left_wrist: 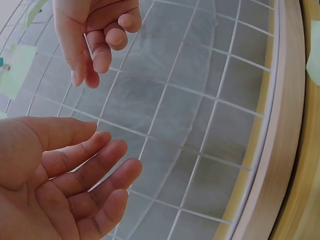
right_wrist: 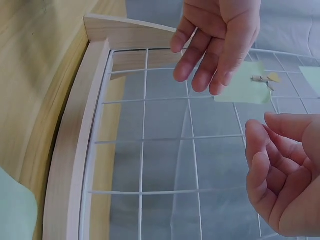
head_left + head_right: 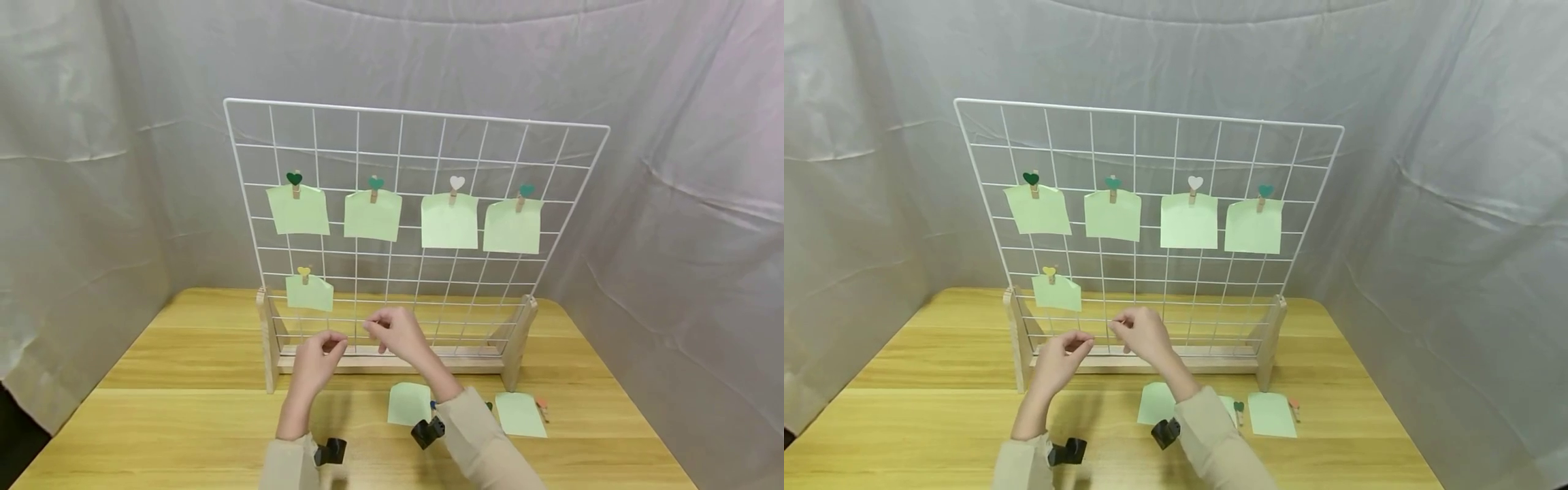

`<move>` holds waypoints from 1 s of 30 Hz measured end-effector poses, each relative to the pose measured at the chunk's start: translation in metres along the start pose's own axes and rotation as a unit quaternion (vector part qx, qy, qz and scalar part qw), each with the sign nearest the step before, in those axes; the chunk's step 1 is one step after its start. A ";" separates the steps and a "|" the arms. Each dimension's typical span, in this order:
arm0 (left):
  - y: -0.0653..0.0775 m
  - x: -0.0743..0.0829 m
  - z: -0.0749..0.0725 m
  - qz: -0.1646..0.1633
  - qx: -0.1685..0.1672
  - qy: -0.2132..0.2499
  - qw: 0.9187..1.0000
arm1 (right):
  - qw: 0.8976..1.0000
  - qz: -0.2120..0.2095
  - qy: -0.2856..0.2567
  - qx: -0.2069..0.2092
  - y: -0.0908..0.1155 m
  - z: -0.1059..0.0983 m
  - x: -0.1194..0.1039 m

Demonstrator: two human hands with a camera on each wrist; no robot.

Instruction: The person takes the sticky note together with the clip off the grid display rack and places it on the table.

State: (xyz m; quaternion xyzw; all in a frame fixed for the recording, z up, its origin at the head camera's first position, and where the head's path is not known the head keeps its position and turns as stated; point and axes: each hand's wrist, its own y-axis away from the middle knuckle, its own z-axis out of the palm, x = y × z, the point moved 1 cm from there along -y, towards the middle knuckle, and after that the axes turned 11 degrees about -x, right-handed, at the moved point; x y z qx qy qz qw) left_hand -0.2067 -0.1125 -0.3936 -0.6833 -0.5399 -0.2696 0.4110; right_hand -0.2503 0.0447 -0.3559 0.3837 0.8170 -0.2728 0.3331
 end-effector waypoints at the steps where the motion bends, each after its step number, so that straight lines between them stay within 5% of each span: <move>1: 0.000 0.000 -0.002 -0.001 0.001 0.000 1.000 | 1.000 0.000 -0.001 0.000 -0.001 0.000 -0.001; 30: -0.012 -0.007 -0.047 -0.030 0.047 -0.002 0.998 | 0.995 -0.084 0.044 0.044 -0.034 0.007 -0.032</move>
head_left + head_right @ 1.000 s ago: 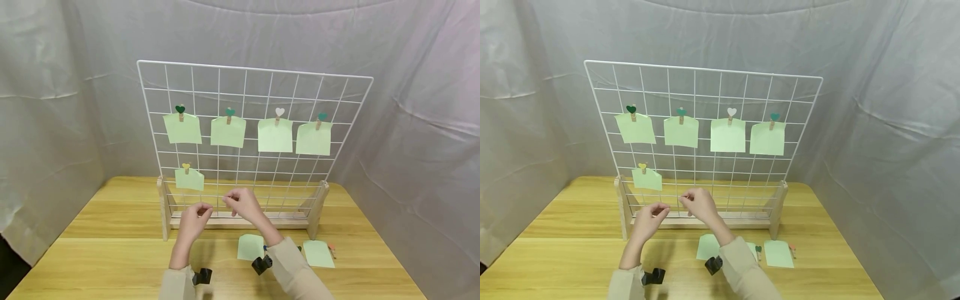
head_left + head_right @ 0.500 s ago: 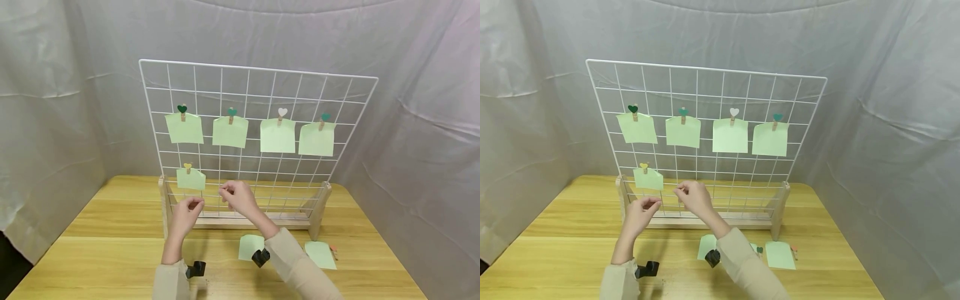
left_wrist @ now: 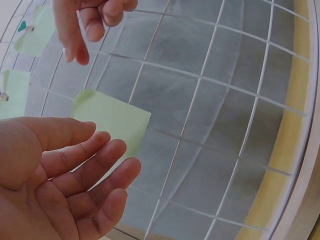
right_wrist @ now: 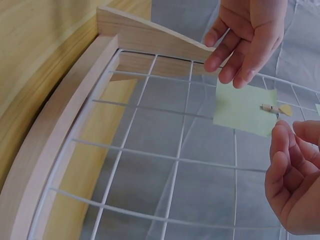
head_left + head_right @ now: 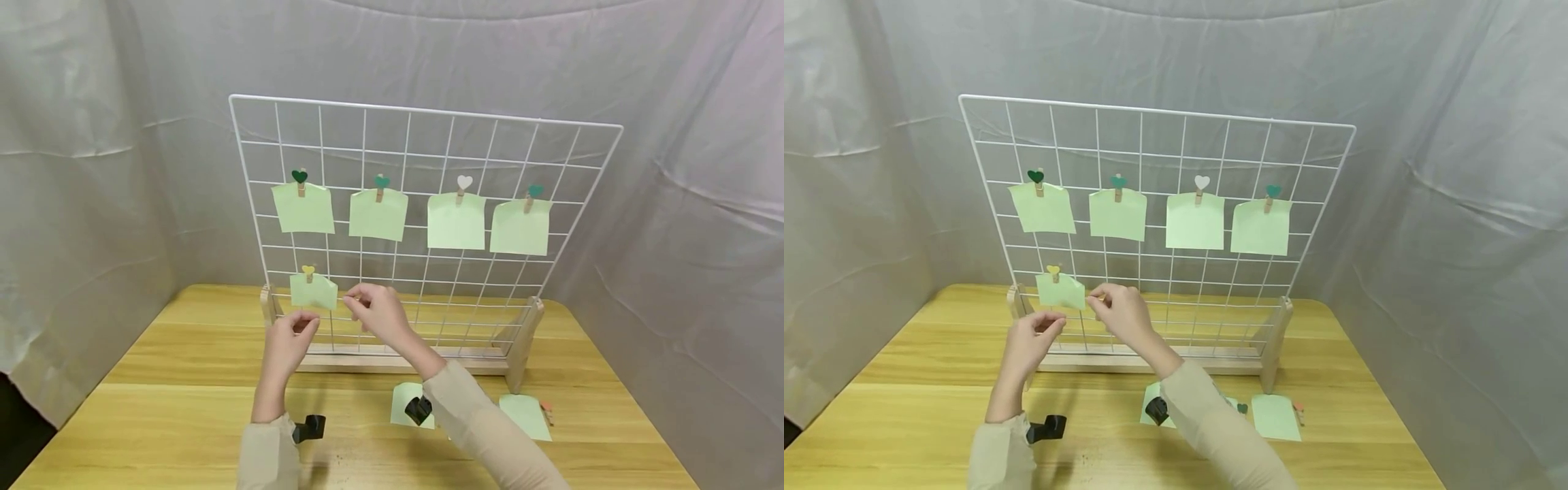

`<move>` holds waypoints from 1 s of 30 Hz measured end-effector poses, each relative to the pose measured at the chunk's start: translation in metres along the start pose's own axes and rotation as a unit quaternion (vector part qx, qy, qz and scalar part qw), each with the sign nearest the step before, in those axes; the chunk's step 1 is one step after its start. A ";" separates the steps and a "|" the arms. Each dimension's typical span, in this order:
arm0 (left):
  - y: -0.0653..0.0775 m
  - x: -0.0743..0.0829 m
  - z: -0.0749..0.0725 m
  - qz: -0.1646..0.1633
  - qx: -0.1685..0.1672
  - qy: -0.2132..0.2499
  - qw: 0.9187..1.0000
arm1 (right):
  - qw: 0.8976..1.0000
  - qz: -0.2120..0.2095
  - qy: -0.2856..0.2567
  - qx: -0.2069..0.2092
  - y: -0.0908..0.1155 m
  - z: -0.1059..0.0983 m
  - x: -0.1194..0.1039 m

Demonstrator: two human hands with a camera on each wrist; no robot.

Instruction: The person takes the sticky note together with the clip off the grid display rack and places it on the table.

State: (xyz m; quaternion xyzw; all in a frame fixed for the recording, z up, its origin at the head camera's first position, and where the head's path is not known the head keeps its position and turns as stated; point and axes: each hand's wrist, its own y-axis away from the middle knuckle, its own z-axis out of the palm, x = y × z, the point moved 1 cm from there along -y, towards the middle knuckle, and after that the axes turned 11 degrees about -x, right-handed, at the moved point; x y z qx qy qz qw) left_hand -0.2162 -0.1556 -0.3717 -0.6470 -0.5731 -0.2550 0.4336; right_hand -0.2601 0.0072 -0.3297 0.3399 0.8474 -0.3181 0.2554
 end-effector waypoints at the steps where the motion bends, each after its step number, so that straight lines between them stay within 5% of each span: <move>1: 0.000 0.000 -0.001 0.000 0.001 -0.002 1.000 | 1.000 -0.001 -0.004 -0.001 -0.001 0.001 -0.001; 12: -0.006 0.003 -0.017 -0.025 0.033 0.003 0.999 | 0.999 -0.014 -0.032 0.004 -0.016 0.009 -0.005; 22: -0.012 0.003 -0.027 -0.010 0.128 0.024 0.991 | 1.000 -0.019 -0.010 -0.002 -0.033 0.010 -0.014; 30: -0.018 0.005 -0.028 -0.009 0.131 0.059 0.990 | 1.000 -0.015 -0.002 -0.018 -0.039 0.014 -0.018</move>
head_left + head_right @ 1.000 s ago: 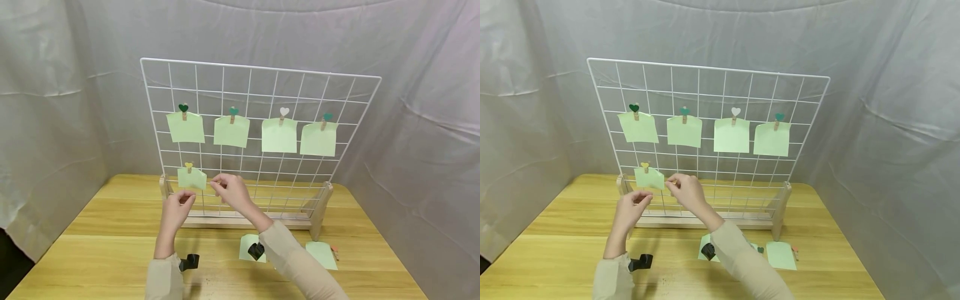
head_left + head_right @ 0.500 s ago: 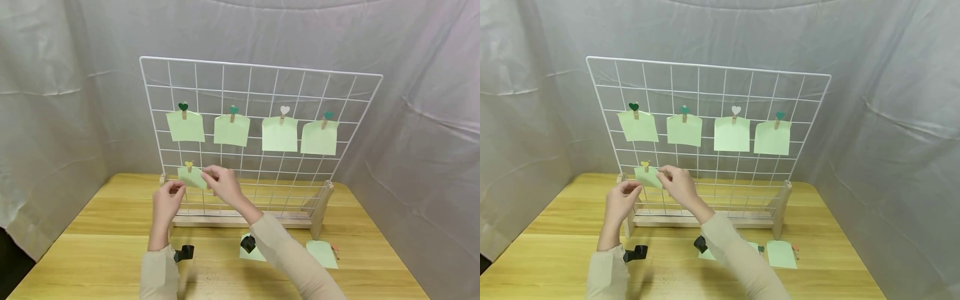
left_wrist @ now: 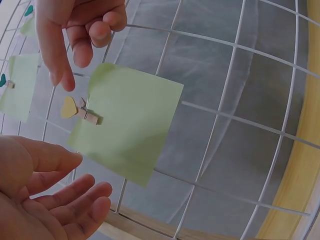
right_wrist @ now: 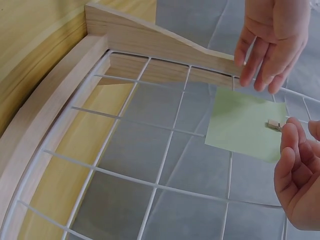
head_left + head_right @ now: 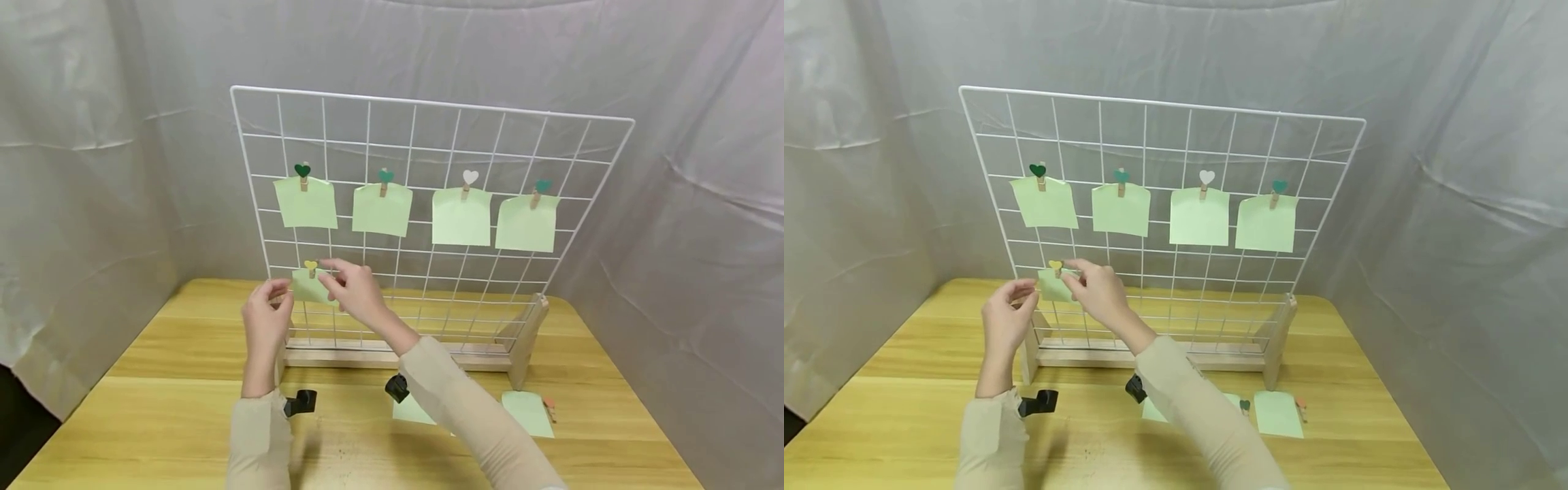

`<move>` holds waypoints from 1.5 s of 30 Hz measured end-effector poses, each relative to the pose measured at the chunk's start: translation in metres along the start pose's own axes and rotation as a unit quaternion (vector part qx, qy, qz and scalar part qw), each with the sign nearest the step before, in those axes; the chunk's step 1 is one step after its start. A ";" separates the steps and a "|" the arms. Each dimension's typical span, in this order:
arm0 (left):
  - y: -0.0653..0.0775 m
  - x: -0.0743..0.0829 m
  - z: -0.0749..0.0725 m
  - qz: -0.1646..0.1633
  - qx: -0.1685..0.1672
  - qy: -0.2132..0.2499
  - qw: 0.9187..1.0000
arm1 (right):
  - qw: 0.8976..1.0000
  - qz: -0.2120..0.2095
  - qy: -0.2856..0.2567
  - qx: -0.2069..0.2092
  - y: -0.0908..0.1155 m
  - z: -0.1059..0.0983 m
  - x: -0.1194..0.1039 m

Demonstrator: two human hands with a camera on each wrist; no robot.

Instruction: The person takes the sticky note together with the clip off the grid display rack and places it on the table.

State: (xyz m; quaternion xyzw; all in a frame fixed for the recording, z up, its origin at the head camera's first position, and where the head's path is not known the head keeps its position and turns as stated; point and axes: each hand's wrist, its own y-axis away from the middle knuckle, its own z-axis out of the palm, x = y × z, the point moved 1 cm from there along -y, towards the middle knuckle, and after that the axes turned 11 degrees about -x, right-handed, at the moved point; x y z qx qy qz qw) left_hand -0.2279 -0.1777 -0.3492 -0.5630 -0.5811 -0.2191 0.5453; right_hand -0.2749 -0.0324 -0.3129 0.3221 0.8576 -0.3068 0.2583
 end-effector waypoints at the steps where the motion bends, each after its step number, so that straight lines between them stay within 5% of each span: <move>1: 0.000 0.001 0.000 0.000 0.001 0.003 1.000 | 1.000 0.001 0.000 -0.002 -0.001 0.000 0.000; 28: -0.005 -0.003 0.005 0.014 0.016 0.031 0.999 | 0.995 0.066 0.031 -0.067 -0.015 0.006 -0.007; 45: -0.005 -0.004 0.006 0.036 0.028 -0.007 0.999 | 0.993 0.062 0.095 -0.041 -0.020 0.007 -0.011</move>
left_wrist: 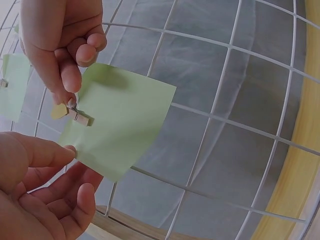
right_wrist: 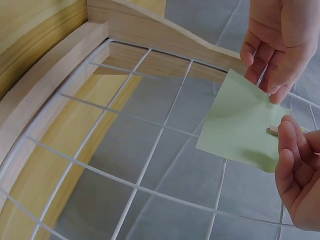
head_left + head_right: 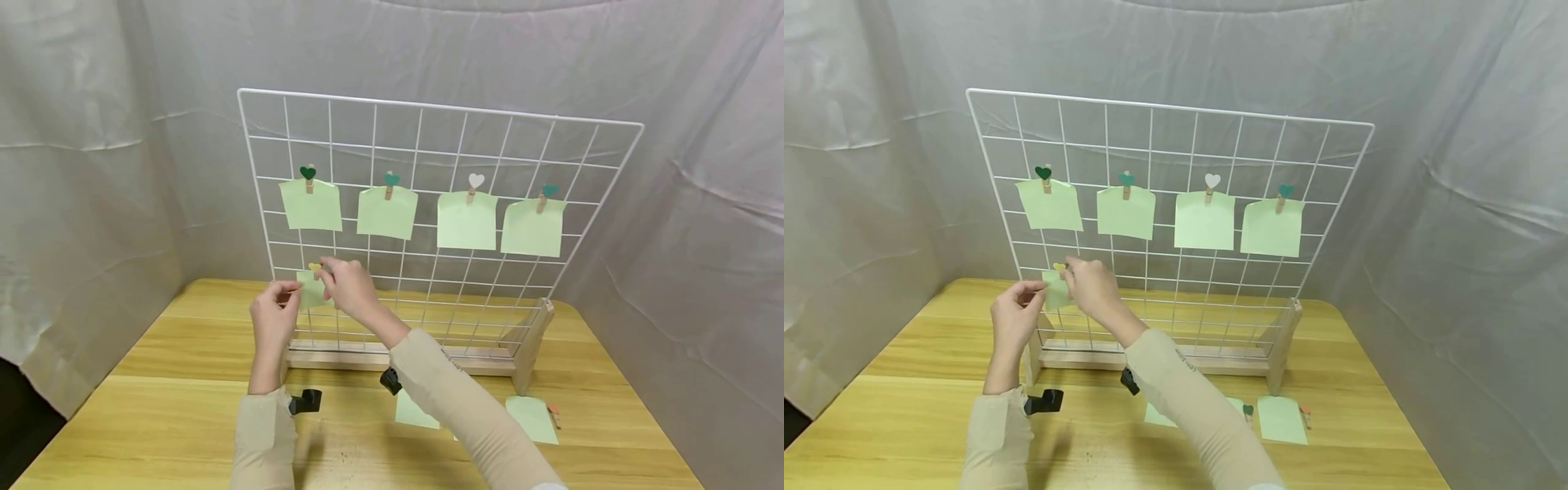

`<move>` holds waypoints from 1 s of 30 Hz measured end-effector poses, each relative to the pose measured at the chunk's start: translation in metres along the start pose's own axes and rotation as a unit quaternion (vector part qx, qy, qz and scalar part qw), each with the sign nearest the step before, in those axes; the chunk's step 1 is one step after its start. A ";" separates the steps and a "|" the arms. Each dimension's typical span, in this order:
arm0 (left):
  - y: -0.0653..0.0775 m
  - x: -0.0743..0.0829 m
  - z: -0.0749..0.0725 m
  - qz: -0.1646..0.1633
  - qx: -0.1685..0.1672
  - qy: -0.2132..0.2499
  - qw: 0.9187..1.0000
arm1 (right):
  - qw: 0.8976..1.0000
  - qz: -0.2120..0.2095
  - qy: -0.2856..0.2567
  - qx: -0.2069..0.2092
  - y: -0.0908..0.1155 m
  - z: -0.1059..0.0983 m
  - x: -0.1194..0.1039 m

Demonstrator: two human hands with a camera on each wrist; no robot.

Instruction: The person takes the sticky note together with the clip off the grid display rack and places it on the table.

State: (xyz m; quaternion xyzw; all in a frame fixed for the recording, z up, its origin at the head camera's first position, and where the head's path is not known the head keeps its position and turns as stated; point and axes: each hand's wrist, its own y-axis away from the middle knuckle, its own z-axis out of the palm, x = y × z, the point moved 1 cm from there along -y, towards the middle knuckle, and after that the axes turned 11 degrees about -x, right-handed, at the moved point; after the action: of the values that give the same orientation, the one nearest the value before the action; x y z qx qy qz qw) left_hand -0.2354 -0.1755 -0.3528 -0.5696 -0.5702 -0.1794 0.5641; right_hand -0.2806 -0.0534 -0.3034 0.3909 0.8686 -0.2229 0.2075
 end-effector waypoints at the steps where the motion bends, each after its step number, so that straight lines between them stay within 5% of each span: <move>1: 0.000 0.000 0.000 0.001 -0.001 -0.002 1.000 | 1.000 -0.001 0.007 0.002 0.000 0.000 0.000; 30: -0.002 0.001 -0.001 -0.002 -0.031 -0.009 0.999 | 0.998 -0.011 0.036 0.040 -0.003 0.002 -0.008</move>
State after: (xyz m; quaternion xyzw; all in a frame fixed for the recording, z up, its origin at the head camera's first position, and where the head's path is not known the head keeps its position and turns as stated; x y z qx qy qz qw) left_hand -0.2364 -0.1766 -0.3508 -0.5873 -0.5703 -0.1929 0.5409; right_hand -0.2774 -0.0609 -0.2995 0.3969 0.8702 -0.2459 0.1576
